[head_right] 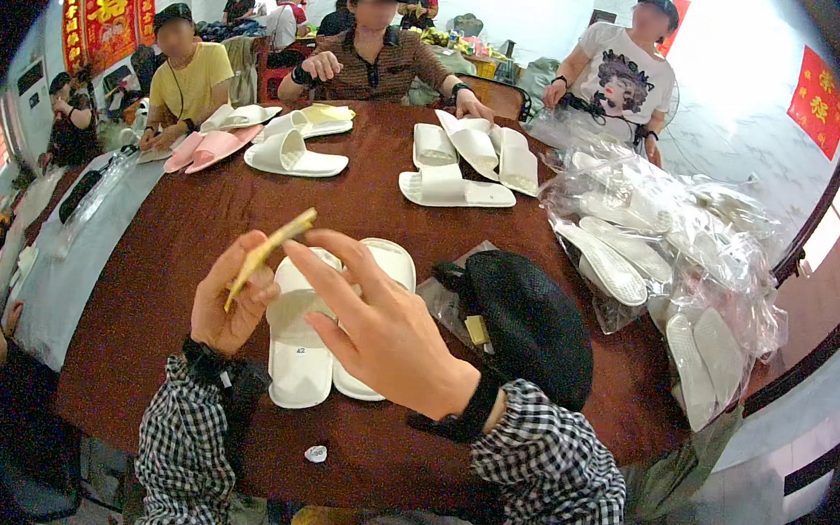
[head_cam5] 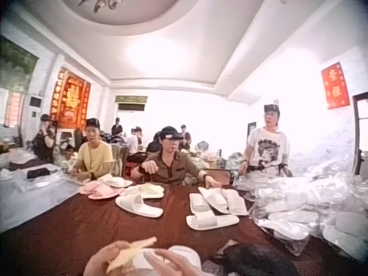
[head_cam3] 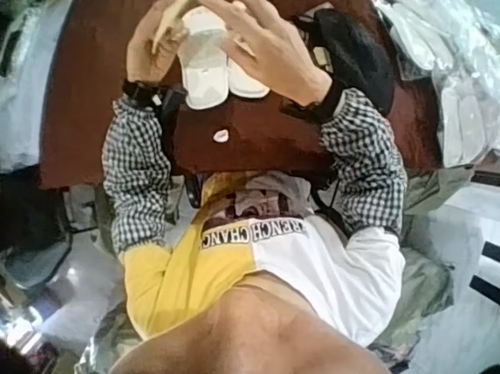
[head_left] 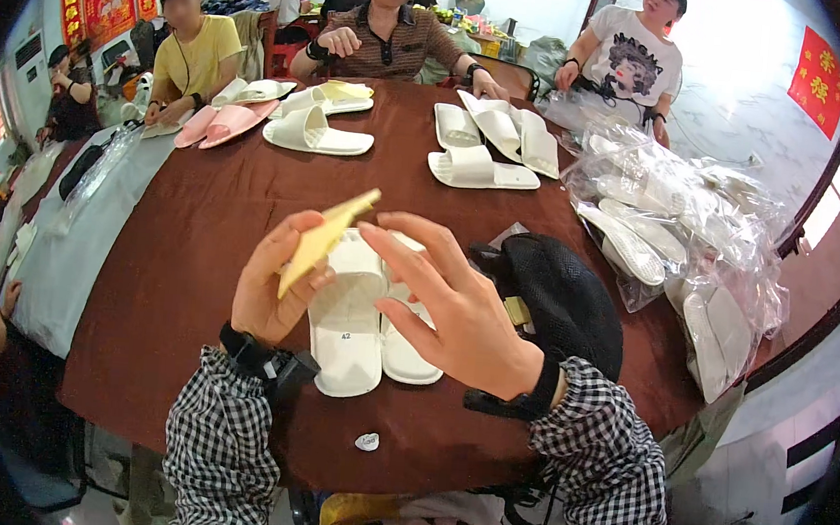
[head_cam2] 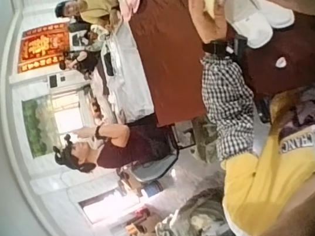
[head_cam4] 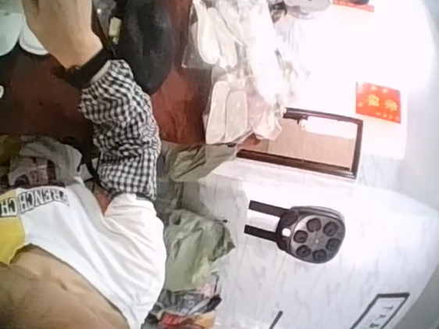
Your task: Checking the size and attaching labels to white slippers at a production table.
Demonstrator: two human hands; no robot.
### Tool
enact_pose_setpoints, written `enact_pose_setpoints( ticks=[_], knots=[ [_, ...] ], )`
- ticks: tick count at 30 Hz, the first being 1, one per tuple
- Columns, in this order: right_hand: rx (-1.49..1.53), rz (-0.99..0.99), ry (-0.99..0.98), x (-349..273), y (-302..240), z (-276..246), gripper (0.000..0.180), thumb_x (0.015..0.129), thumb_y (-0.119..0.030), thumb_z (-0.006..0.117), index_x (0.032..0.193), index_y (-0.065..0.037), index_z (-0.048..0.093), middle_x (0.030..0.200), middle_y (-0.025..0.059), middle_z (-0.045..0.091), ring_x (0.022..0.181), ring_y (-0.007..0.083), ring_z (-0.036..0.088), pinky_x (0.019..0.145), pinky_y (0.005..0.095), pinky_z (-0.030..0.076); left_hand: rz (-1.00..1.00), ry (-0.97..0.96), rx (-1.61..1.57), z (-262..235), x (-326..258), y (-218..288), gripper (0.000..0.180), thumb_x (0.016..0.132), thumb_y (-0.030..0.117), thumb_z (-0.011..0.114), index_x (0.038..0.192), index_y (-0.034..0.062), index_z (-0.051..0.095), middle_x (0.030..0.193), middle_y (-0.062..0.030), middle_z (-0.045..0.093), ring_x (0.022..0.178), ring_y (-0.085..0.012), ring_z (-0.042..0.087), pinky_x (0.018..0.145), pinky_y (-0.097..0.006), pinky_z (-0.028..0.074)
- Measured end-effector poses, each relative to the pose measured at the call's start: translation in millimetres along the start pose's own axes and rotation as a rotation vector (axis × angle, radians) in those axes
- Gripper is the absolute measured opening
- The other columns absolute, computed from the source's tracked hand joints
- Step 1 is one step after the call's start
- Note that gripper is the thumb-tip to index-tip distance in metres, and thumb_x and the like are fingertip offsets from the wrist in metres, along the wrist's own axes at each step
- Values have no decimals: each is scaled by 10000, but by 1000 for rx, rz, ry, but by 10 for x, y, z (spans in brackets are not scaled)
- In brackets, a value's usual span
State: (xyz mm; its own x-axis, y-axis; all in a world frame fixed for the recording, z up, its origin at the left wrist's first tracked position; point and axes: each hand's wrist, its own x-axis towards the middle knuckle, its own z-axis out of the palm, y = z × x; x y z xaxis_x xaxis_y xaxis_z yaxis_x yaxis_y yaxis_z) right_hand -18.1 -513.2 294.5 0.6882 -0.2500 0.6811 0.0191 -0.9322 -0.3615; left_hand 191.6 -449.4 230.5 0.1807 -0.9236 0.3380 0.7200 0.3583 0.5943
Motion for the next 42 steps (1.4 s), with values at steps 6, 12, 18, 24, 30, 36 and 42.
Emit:
enact_pose_setpoints(
  ticks=[6, 12, 18, 24, 30, 36, 42],
  knots=[
    [-29, -217, 102, 207, 163, 2, 177, 824, -112, 644, 991, -66, 607, 908, 84, 591, 762, 284, 627, 626, 374, 514, -237, -5, 34, 59, 16, -154, 368, 990, 261, 462, 1231, -15, 494, 983, -145, 647, 806, -189, 652, 711, -289, 560],
    [-73, -107, 38, 329, 136, 0, 108, 830, -110, 659, 873, -29, 602, 822, 100, 581, 659, 300, 598, 572, 366, 482, -307, -68, -71, 64, -24, -161, 408, 1024, 328, 361, 1200, 1, 529, 930, -167, 670, 801, -229, 633, 759, -337, 512],
    [-98, -51, 23, 286, 140, 20, 133, 826, -142, 672, 867, -34, 607, 813, 89, 579, 668, 291, 601, 574, 363, 483, -295, 35, 59, 128, 8, -173, 396, 1027, 329, 361, 1163, 8, 550, 917, -135, 670, 707, -183, 569, 718, -313, 474],
    [-180, -67, 59, 274, 158, 81, 180, 788, -185, 705, 847, -47, 605, 814, 81, 577, 683, 275, 610, 577, 364, 486, -293, 72, 129, 124, 29, -209, 417, 1030, 342, 347, 1129, -3, 559, 862, -108, 660, 718, -172, 578, 715, -301, 476],
    [-276, 1, 71, 247, 209, 126, 176, 770, -162, 700, 833, -47, 583, 816, 80, 567, 691, 274, 608, 591, 363, 491, -381, 21, 156, 132, 30, -201, 464, 1039, 376, 300, 1124, -3, 555, 877, -138, 671, 758, -189, 616, 737, -302, 497],
    [-276, 55, 75, 219, 249, 178, 213, 785, -198, 663, 865, -59, 523, 818, 103, 555, 727, 317, 608, 618, 420, 486, -411, 68, 116, 112, 33, -214, 469, 1040, 379, 303, 1154, -4, 549, 952, -157, 683, 852, -209, 654, 829, -328, 525],
    [-169, 113, 17, 168, 228, 140, 219, 799, -206, 655, 881, -52, 523, 843, 113, 554, 759, 326, 604, 631, 434, 487, -427, 109, 187, 78, 44, -219, 446, 1031, 351, 355, 1192, -25, 532, 1007, -158, 683, 904, -238, 671, 868, -349, 536]
  ],
)
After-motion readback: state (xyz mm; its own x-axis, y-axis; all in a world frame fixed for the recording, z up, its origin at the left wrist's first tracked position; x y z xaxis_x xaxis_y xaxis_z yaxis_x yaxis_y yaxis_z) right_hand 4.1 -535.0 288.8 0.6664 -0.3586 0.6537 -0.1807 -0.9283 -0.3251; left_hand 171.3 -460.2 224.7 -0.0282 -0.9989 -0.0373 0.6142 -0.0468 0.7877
